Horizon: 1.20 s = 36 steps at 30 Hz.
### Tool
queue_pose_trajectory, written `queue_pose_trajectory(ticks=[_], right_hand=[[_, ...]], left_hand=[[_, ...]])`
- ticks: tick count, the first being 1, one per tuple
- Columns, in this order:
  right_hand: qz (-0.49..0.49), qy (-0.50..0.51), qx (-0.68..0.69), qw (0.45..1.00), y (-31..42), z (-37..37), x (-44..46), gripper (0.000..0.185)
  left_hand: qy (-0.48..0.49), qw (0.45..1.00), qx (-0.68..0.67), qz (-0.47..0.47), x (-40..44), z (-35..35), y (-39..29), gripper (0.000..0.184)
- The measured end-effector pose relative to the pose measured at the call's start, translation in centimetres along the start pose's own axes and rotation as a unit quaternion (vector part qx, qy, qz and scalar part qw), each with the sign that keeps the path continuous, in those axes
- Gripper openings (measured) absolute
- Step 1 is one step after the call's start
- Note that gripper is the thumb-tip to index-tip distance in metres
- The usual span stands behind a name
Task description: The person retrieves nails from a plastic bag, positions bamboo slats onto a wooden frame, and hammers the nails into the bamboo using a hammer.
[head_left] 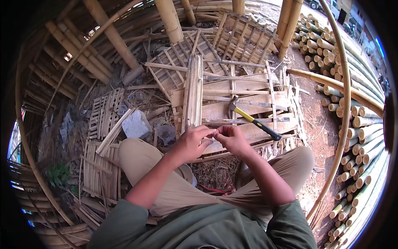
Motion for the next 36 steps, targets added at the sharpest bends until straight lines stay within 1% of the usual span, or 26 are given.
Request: queue_pose_trajectory(ticks=[2,4,6,8,9,10,12,13,14,15,16,17,18,19,20,21,23,26,27,28,30,31,32,34,35,36], right_hand=[[-0.015,0.0,-0.002,1.0,-0.6,-0.4,-0.2,0.019],[-0.028,0.009,0.002,1.0,-1.0,-0.3,-0.2,0.021],[-0.043,0.021,0.004,0.999,-0.9,0.4,-0.1,0.023],[0.098,-0.045,-0.208,0.972,0.9,3.2,0.6,0.025],[0.145,-0.064,-0.34,0.927,1.8,4.7,0.8,0.026],[0.187,-0.08,-0.461,0.864,2.4,6.2,0.8,0.028],[0.136,-0.062,-0.592,0.792,1.8,9.2,1.3,0.036],[0.068,-0.057,-0.626,0.775,0.9,10.5,1.5,0.041],[0.0,-0.054,-0.657,0.752,-0.1,11.9,2.0,0.046],[-0.04,-0.031,-0.679,0.732,-1.2,13.1,2.3,0.05],[-0.054,-0.03,-0.673,0.737,-2.0,13.6,2.5,0.044],[-0.055,-0.019,-0.64,0.766,-1.8,13.5,2.6,0.042],[-0.057,-0.001,-0.604,0.795,-1.9,13.2,2.6,0.04],[0.0,-0.012,-0.578,0.816,-2.4,13.0,2.5,0.029],[0.002,-0.006,-0.575,0.818,-2.9,12.9,2.8,0.029],[0.014,-0.01,-0.586,0.81,-3.4,12.9,2.9,0.023],[0.04,-0.022,-0.594,0.803,-4.1,12.9,2.5,0.011],[0.011,-0.058,-0.551,0.832,-2.3,12.8,1.9,0.011],[0.027,-0.079,-0.543,0.835,-1.8,12.9,1.7,0.018],[0.024,-0.079,-0.543,0.835,-1.4,12.8,1.5,0.018],[-0.029,-0.168,-0.528,0.832,-0.3,13.0,1.0,0.035],[-0.069,-0.19,-0.52,0.83,-0.4,13.7,0.7,0.047],[-0.095,-0.228,-0.521,0.817,0.2,13.9,0.3,0.045],[-0.09,-0.301,-0.523,0.792,-0.8,15.5,-0.4,0.046],[-0.036,-0.304,-0.58,0.755,-1.3,16.2,-1.0,0.045],[-0.038,-0.305,-0.58,0.754,-1.3,16.4,-1.3,0.045]], left_hand=[[-0.053,0.998,-0.018,-0.019,-0.3,-0.4,0.6,0.029],[-0.068,0.996,-0.058,0.003,0.0,-1.0,1.4,0.024],[-0.071,0.988,-0.105,0.085,0.1,-0.9,2.4,0.025],[-0.083,0.987,-0.088,0.105,0.3,1.7,1.2,0.024],[-0.061,0.986,-0.078,0.137,0.3,3.2,1.0,0.024],[-0.036,0.982,-0.069,0.172,0.2,4.5,1.2,0.024],[-0.036,0.982,-0.037,0.179,0.6,6.8,2.0,0.021],[-0.069,0.976,-0.097,0.185,1.0,6.9,4.0,0.017],[-0.071,0.976,-0.099,0.182,1.3,6.1,6.9,0.017],[-0.103,0.957,-0.195,0.186,1.7,4.9,10.5,0.015],[-0.135,0.929,-0.289,0.187,2.1,4.2,13.6,0.013],[-0.124,0.953,-0.16,0.226,2.0,3.6,15.5,0.011],[-0.108,0.949,-0.093,0.281,1.8,4.0,14.1,0.01],[-0.15,0.962,-0.045,0.224,1.7,3.7,14.4,0.01],[-0.187,0.969,0.006,0.164,1.5,3.3,14.8,0.01],[-0.183,0.969,0.009,0.167,1.4,3.1,14.5,0.01],[-0.142,0.945,-0.103,0.276,1.7,2.4,14.6,0.009],[-0.13,0.939,-0.102,0.303,2.6,1.1,17.2,0.008],[-0.129,0.93,-0.136,0.316,2.9,0.9,17.0,0.008],[-0.126,0.93,-0.137,0.317,3.2,0.7,16.9,0.008],[-0.172,0.939,-0.009,0.297,3.7,0.8,16.4,0.009],[-0.15,0.903,-0.104,0.388,4.0,0.7,15.8,0.009],[-0.147,0.903,-0.103,0.389,4.2,0.5,16.4,0.009],[-0.169,0.892,-0.201,0.368,4.8,0.4,16.7,0.011],[-0.165,0.878,-0.251,0.374,4.8,0.2,16.8,0.013],[-0.162,0.878,-0.251,0.373,5.1,0.1,17.0,0.013]])
Point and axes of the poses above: each hand's wrist, its own x-axis towards the middle knuckle, its own z-axis out of the back of the hand, y = z × x, the point moved 3 cm from there along x, towards the middle knuckle, and after that the axes turned 6 degrees about z, right-handed, at the moved point
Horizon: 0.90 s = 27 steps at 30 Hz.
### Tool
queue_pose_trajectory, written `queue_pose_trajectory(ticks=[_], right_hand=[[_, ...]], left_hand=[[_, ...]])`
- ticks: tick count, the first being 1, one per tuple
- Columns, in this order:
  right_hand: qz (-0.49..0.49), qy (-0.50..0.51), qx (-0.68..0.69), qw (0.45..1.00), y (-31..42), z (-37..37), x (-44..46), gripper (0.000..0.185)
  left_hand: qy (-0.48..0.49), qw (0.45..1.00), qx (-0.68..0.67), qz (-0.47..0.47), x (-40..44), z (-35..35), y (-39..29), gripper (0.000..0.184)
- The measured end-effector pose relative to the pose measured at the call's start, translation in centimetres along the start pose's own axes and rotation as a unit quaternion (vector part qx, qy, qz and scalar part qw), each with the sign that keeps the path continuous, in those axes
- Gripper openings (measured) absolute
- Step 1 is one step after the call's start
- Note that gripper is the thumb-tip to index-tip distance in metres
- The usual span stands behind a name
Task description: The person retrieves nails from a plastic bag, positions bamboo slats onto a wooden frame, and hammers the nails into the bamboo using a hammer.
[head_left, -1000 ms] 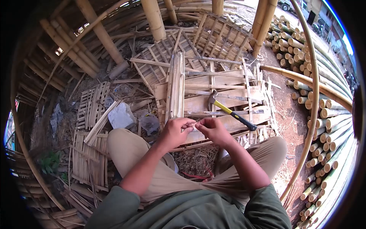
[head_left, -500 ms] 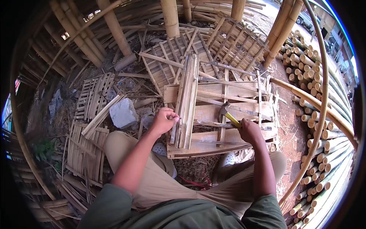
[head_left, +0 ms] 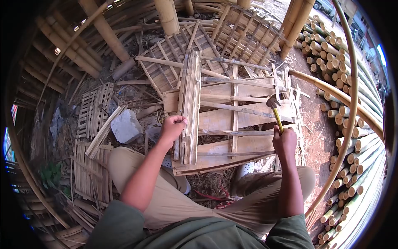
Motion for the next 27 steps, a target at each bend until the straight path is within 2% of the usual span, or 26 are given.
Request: queue_pose_trajectory(ticks=[2,3,6,10,14,20,23,27], right_hand=[[-0.083,0.049,-0.038,0.995,-0.9,0.1,-0.5,0.045],[-0.094,0.084,-0.036,0.991,-1.3,-0.1,-0.7,0.046],[-0.129,0.107,0.002,0.986,-1.2,0.1,-1.0,0.048],[-0.103,0.097,0.01,0.99,-1.4,-0.7,-1.2,0.049],[-0.098,0.112,0.05,0.988,-0.8,-0.7,-1.3,0.047],[-0.116,0.071,0.068,0.988,-1.4,-0.6,-0.6,0.03],[-0.104,0.033,0.064,0.992,-0.8,-0.2,0.9,0.018],[-0.05,0.012,0.088,0.995,-0.8,-1.1,3.4,0.019]], left_hand=[[0.005,1.0,0.003,-0.021,0.6,-0.4,0.2,0.014],[-0.017,0.999,0.022,-0.018,0.5,-0.6,-0.1,0.013],[-0.058,0.997,-0.005,-0.043,0.5,-1.3,-0.1,0.013],[-0.1,0.992,-0.081,-0.009,-0.1,-2.0,-0.3,0.012],[-0.114,0.981,-0.15,-0.039,0.1,-2.2,0.4,0.012],[-0.127,0.974,-0.17,-0.085,-0.3,-1.9,0.1,0.011],[-0.147,0.971,-0.178,-0.057,-1.0,-1.6,-0.4,0.011],[-0.145,0.969,-0.192,-0.047,-1.5,-1.0,-0.2,0.01]])
Point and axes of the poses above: each hand's wrist, its own x-axis towards the middle knuckle, its own z-axis out of the back of the hand, y = z × x, the point moved 3 cm from there along x, towards the middle knuckle, and after that the axes turned 6 degrees about z, right-handed, at the moved point
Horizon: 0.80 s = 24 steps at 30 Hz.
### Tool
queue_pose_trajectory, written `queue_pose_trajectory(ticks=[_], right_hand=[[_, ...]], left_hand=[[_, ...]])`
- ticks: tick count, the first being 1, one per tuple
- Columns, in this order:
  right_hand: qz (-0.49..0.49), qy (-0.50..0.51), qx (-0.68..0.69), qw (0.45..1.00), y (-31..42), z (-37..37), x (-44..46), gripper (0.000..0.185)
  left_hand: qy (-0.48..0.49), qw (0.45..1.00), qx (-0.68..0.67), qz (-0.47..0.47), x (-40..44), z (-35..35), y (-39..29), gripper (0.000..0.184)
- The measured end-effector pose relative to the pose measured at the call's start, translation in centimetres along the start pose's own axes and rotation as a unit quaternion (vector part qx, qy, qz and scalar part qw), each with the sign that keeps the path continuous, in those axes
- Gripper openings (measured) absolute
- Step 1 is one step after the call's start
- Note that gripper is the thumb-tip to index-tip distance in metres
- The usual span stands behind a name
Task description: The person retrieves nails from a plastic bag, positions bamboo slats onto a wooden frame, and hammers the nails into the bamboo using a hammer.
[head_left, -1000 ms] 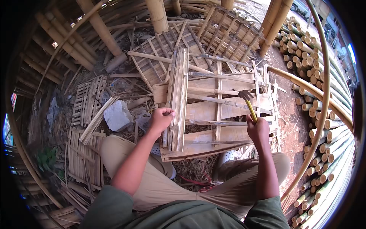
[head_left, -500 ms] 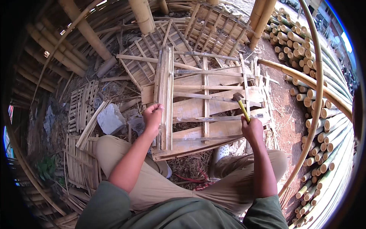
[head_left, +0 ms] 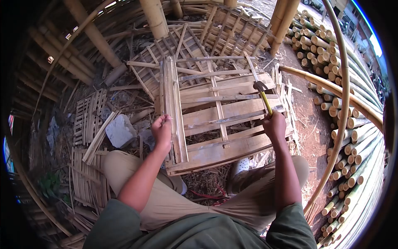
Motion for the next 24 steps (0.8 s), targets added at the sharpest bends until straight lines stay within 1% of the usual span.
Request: queue_pose_trajectory(ticks=[1,3,5,6,7,9,11,13,14,15,16,17,19,21,22,23,24], right_hand=[[-0.004,0.008,0.002,1.0,0.0,-0.5,0.9,0.018],[0.027,-0.019,-0.015,0.999,0.7,-0.9,2.3,0.018],[0.039,-0.026,-0.045,0.998,1.4,-1.2,3.9,0.018],[0.044,-0.029,-0.051,0.997,1.4,-1.6,4.7,0.02],[0.056,-0.023,-0.058,0.997,1.3,-1.9,5.3,0.021],[0.058,-0.015,-0.072,0.996,1.0,-2.9,6.0,0.022],[0.052,-0.016,-0.064,0.996,1.2,-3.1,5.6,0.022],[0.049,-0.018,-0.058,0.997,2.0,-3.0,5.1,0.022],[0.061,-0.031,-0.035,0.997,2.3,-2.9,4.6,0.021],[0.072,-0.045,-0.013,0.996,2.8,-2.8,4.1,0.021],[0.069,-0.046,-0.005,0.997,3.5,-2.6,3.3,0.028],[0.071,-0.045,-0.006,0.996,4.3,-2.4,2.1,0.028],[0.138,-0.109,-0.083,0.981,6.4,-1.5,-0.5,0.038],[0.122,-0.033,-0.01,0.992,7.1,-2.0,-2.2,0.047],[0.12,0.005,0.005,0.993,7.6,-2.3,-3.2,0.048],[0.144,0.02,-0.007,0.989,7.6,-3.0,-3.9,0.048],[0.151,0.039,-0.004,0.988,7.9,-3.3,-4.6,0.048]], left_hand=[[-0.007,1.0,-0.016,-0.01,-0.1,0.2,0.1,0.012],[-0.017,0.999,-0.031,-0.017,0.0,0.5,0.7,0.015],[-0.007,0.997,-0.061,-0.036,0.4,0.7,1.9,0.015],[0.015,0.996,-0.08,-0.046,0.1,0.5,1.9,0.014],[0.013,0.996,-0.079,-0.045,0.0,0.6,2.2,0.014],[0.055,0.995,-0.056,-0.061,-0.2,0.4,2.3,0.014],[0.052,0.996,-0.043,-0.054,-0.7,0.2,2.3,0.013],[0.057,0.992,0.039,-0.101,-0.8,0.1,2.3,0.012],[0.066,0.995,0.029,-0.075,-0.7,0.1,2.6,0.012],[0.064,0.995,0.028,-0.075,-0.9,0.1,2.1,0.012],[0.058,0.992,0.067,-0.092,-1.3,0.1,1.5,0.013],[0.053,0.987,0.106,-0.108,-1.6,0.0,1.0,0.013],[0.039,0.984,0.126,-0.119,-1.3,0.0,2.1,0.014],[0.065,0.987,0.124,-0.084,-1.1,-0.5,3.8,0.014],[0.06,0.984,0.153,-0.071,-4.2,-0.9,0.1,0.013],[0.059,0.984,0.152,-0.071,-3.5,-0.8,1.3,0.013],[0.046,0.977,0.174,-0.112,-2.2,-0.7,3.2,0.012]])
Point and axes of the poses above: each hand's wrist, its own x-axis towards the middle knuckle, its own z-axis out of the back of the hand, y = z × x, the point moved 3 cm from there along x, towards the middle knuckle, and after that the axes turned 6 degrees about z, right-handed, at the moved point
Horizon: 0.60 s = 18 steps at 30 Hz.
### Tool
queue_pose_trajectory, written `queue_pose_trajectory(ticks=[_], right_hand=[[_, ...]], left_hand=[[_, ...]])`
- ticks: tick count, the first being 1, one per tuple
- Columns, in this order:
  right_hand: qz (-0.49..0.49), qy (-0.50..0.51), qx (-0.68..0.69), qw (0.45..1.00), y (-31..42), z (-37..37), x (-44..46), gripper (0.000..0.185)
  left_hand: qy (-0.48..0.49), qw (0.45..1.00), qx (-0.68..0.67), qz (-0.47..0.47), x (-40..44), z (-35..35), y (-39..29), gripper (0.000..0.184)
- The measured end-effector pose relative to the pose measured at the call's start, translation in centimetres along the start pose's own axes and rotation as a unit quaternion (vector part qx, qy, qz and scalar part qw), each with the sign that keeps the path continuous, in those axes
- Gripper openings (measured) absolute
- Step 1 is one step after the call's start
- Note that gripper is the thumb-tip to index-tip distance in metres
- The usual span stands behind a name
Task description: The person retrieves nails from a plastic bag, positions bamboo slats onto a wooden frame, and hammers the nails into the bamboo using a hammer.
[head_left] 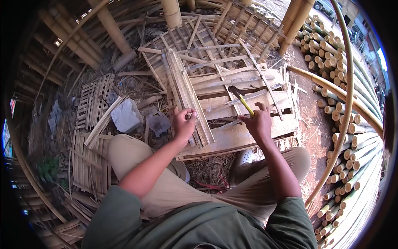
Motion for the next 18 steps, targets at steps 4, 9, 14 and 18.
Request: queue_pose_trajectory(ticks=[4,9,14,18], right_hand=[[0.023,0.014,0.017,0.999,0.5,-2.2,-0.9,0.045],[0.024,0.003,0.037,0.999,-0.2,-2.2,-0.6,0.043],[-0.049,0.018,0.057,0.997,-1.9,-2.4,0.5,0.042],[-0.03,-0.028,-0.053,0.998,-2.5,-0.9,0.6,0.042]], left_hand=[[-0.006,0.998,0.005,-0.066,-0.5,0.2,-0.4,0.011],[0.044,0.998,-0.027,-0.047,-1.9,0.9,-2.1,0.009],[0.097,0.993,0.041,-0.06,-2.3,1.4,-2.0,0.008],[0.191,0.978,0.08,0.025,-1.5,1.9,-1.5,0.008]])
Point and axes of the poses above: each hand's wrist, its own x-axis towards the middle knuckle, its own z-axis out of the back of the hand, y = z × x, the point moved 3 cm from there along x, towards the middle knuckle, and after that the axes turned 6 degrees about z, right-handed, at the moved point
